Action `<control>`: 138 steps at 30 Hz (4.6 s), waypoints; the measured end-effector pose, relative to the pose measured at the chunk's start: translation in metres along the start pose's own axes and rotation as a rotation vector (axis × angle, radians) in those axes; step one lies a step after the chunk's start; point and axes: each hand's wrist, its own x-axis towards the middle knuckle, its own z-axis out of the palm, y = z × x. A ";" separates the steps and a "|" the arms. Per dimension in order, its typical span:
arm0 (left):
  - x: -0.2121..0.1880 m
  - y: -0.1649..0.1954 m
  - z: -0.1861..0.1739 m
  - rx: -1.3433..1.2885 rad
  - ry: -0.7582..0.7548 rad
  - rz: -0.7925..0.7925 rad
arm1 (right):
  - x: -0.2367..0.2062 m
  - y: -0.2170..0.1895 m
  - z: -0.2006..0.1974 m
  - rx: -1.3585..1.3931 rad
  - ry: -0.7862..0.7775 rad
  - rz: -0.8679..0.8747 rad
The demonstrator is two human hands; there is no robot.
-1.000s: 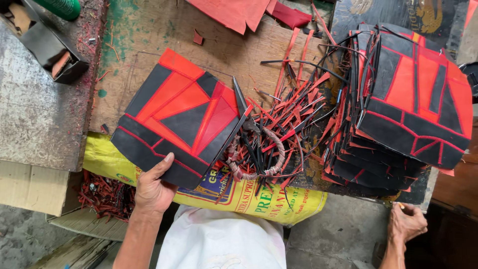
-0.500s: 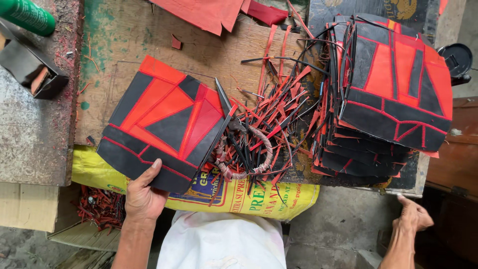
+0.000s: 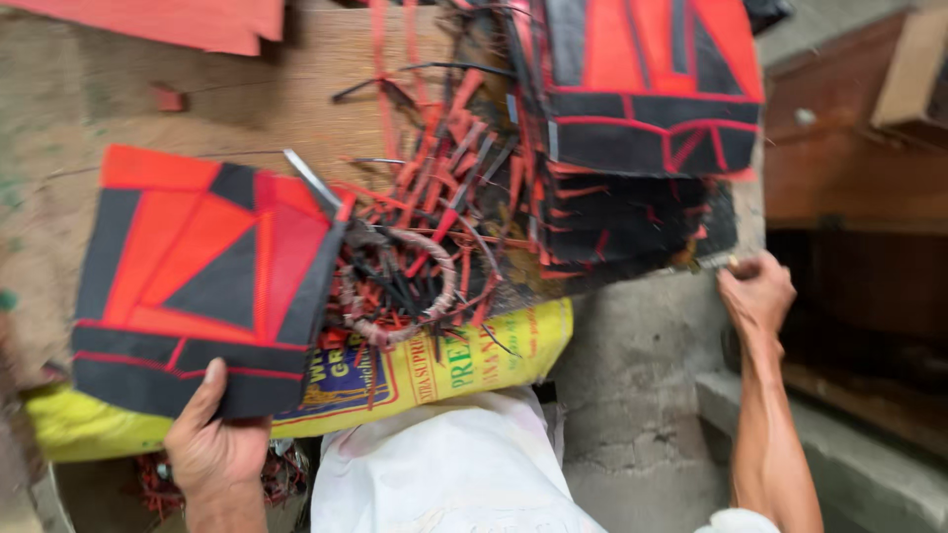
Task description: The person uses shears to trim excess fabric and threads from red and black patterned pouches with zippers. They repeatedly pick up pouches, trim along the edges, and place the finished items into a wooden drawer.
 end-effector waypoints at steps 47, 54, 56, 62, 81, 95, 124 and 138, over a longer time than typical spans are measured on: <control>-0.026 -0.017 0.043 0.185 -0.248 0.256 | -0.108 -0.267 -0.042 0.615 -0.170 -0.494; -0.041 -0.025 0.086 -0.004 -0.362 0.286 | -0.103 -0.342 0.005 0.352 -0.293 -0.831; -0.050 -0.020 0.083 -0.061 -0.425 0.322 | -0.088 -0.333 0.005 0.302 -0.573 -0.650; -0.037 -0.024 0.081 -0.266 -0.281 0.353 | -0.053 -0.275 -0.008 1.116 -1.236 0.071; 0.004 -0.026 0.136 -0.099 -0.526 0.307 | -0.147 -0.198 0.025 1.530 -1.113 0.199; 0.007 -0.051 0.132 0.069 -0.382 0.242 | -0.181 -0.306 0.017 1.363 -1.453 -0.142; -0.008 -0.045 0.099 0.022 -0.324 0.185 | -0.170 -0.299 0.016 1.453 -1.168 0.269; -0.016 -0.030 0.059 -0.002 -0.250 0.418 | -0.167 -0.305 0.030 1.505 -1.413 0.195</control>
